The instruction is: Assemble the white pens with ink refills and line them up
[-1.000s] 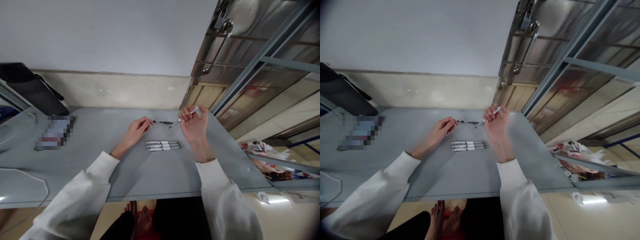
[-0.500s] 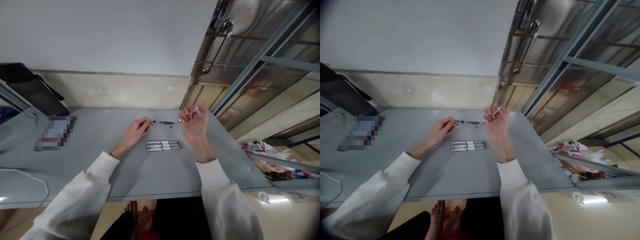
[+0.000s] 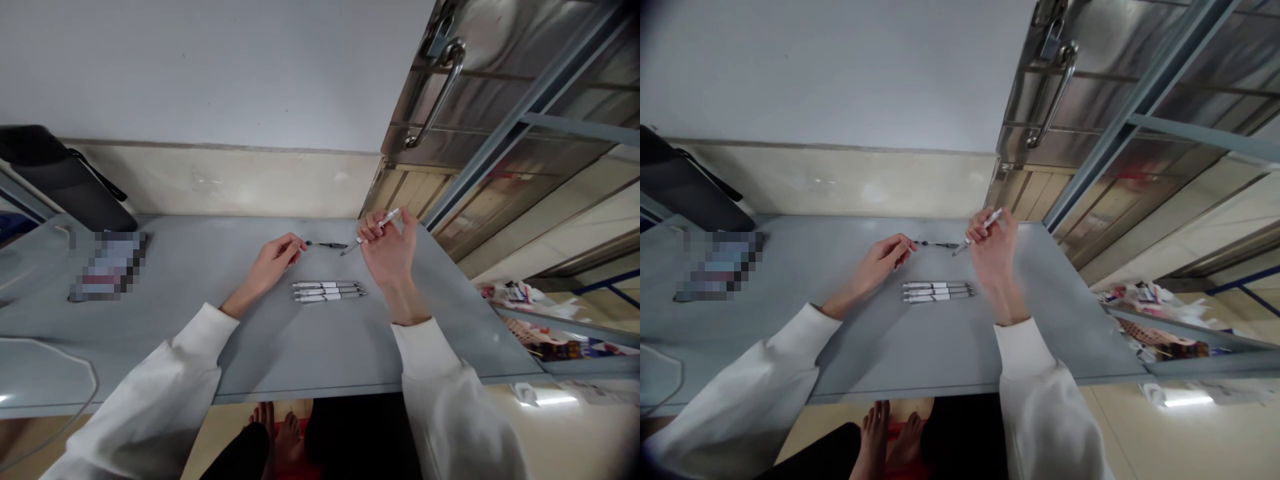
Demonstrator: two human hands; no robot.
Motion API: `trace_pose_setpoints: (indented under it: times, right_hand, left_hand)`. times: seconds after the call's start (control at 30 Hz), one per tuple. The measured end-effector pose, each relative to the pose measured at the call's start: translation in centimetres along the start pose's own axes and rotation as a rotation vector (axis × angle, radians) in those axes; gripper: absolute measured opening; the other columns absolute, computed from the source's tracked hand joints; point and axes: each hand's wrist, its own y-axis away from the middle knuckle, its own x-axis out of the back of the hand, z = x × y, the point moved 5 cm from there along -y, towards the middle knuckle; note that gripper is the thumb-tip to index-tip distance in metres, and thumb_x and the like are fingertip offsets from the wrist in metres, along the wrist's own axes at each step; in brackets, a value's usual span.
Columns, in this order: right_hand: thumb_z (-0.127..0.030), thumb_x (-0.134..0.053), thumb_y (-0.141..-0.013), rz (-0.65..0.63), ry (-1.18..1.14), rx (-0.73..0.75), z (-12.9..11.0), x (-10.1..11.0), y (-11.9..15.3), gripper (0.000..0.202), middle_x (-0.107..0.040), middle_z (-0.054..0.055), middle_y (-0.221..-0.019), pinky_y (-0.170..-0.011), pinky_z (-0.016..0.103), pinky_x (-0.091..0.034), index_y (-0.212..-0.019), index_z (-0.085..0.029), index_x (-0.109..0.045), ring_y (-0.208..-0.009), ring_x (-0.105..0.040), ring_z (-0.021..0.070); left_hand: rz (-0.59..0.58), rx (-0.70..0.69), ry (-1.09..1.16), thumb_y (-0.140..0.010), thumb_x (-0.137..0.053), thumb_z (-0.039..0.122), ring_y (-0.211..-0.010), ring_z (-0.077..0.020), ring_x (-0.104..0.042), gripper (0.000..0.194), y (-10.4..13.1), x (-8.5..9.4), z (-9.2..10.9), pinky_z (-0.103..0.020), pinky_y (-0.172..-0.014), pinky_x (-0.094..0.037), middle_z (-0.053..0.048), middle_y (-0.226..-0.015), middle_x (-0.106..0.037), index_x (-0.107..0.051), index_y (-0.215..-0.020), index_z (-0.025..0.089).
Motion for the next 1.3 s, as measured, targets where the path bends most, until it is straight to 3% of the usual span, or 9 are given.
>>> trace_pose_setpoints:
  times: [0.13,0.27,0.37,0.53,0.63,0.73,0.83,1.07,1.3]
  right_hand:
    - [-0.049,-0.05,-0.1,-0.089,0.249,0.02,1.1,-0.5,0.0,0.033,-0.034,-0.002,-0.067,-0.061,0.032,-0.041,-0.082,-0.024,-0.063,-0.061,-0.038,0.0168]
    - [-0.042,-0.06,-0.098,-0.283,0.619,0.035,2.9,-1.8,0.7,0.019,-0.061,0.001,-0.08,-0.079,0.033,-0.047,-0.095,-0.025,-0.067,-0.078,-0.057,0.0183]
    - [-0.044,-0.063,-0.099,-0.399,0.774,0.028,4.1,-2.4,1.6,0.019,-0.072,0.003,-0.092,-0.089,0.037,-0.05,-0.104,-0.026,-0.063,-0.089,-0.066,0.0207]
    - [-0.044,-0.061,-0.102,-0.522,0.88,0.012,4.7,-3.1,2.6,0.019,-0.076,0.005,-0.102,-0.088,0.036,-0.051,-0.103,-0.025,-0.066,-0.096,-0.07,0.0216]
    - [-0.047,-0.057,-0.104,-0.5,0.991,-0.028,4.3,-2.4,2.3,0.024,-0.074,0.002,-0.088,-0.079,0.034,-0.049,-0.103,-0.026,-0.067,-0.083,-0.068,0.0206]
    - [-0.049,-0.051,-0.106,-0.371,1.134,-0.063,3.4,-0.8,1.4,0.033,-0.061,-0.001,-0.064,-0.067,0.033,-0.04,-0.094,-0.025,-0.069,-0.064,-0.056,0.0185]
    - [-0.047,-0.055,-0.104,-0.317,1.129,-0.067,2.4,0.6,0.9,0.033,-0.054,-0.002,-0.062,-0.061,0.032,-0.034,-0.084,-0.024,-0.07,-0.06,-0.049,0.0173]
    - [-0.049,-0.063,-0.1,-0.446,1.135,-0.146,1.7,2.5,2.3,0.028,-0.069,0.002,-0.082,-0.071,0.035,-0.044,-0.088,-0.027,-0.074,-0.077,-0.06,0.0217]
    - [-0.044,-0.068,-0.098,-0.581,1.136,-0.191,2.5,3.1,2.9,0.023,-0.073,0.004,-0.088,-0.069,0.036,-0.047,-0.087,-0.026,-0.077,-0.078,-0.064,0.023]
  left_hand:
    - [0.001,-0.006,0.027,-0.105,-0.052,0.04,-0.066,-0.0151,-0.048,0.027,-0.1,-0.1,-0.3,-0.028,-0.061,-0.038,0.001,-0.074,-0.051,-0.069,-0.097,0.021]
    - [0.016,-0.055,0.098,-0.102,-0.06,0.042,-0.076,-0.0168,-0.057,0.021,-0.1,-0.2,-0.2,-0.027,-0.064,-0.044,0.0,-0.082,-0.06,-0.065,-0.111,0.023]
    - [0.022,-0.073,0.12,-0.098,-0.067,0.042,-0.09,-0.0186,-0.063,0.027,0.1,-0.4,0.1,-0.026,-0.066,-0.045,-0.003,-0.098,-0.067,-0.062,-0.119,0.026]
    - [0.025,-0.096,0.066,-0.098,-0.069,0.041,-0.093,-0.0177,-0.064,0.018,0.2,-0.4,0.4,-0.027,-0.073,-0.047,-0.002,-0.1,-0.069,-0.063,-0.104,0.024]
    - [0.016,-0.083,-0.002,-0.099,-0.066,0.041,-0.086,-0.0171,-0.064,0.018,0.1,-0.3,0.4,-0.028,-0.074,-0.047,-0.001,-0.089,-0.069,-0.064,-0.097,0.023]
    - [0.049,-0.055,-0.035,-0.1,-0.065,0.041,-0.084,-0.0172,-0.064,0.02,0.0,0.1,0.5,-0.027,-0.072,-0.045,-0.002,-0.086,-0.069,-0.062,-0.094,0.022]
    - [0.077,-0.026,-0.037,-0.099,-0.064,0.042,-0.081,-0.0172,-0.063,0.021,-0.2,0.7,0.4,-0.027,-0.068,-0.043,-0.002,-0.084,-0.069,-0.061,-0.092,0.022]
    - [-0.273,0.017,-0.207,-0.099,-0.063,0.045,-0.088,-0.0204,-0.068,0.024,0.1,0.7,-0.4,-0.031,-0.078,-0.049,-0.003,-0.095,-0.076,-0.076,-0.098,0.024]
    - [-0.325,0.076,-0.276,-0.094,-0.067,0.042,-0.082,-0.022,-0.07,0.02,0.9,0.6,-0.1,-0.03,-0.07,-0.05,-0.004,-0.093,-0.079,-0.081,-0.095,0.028]
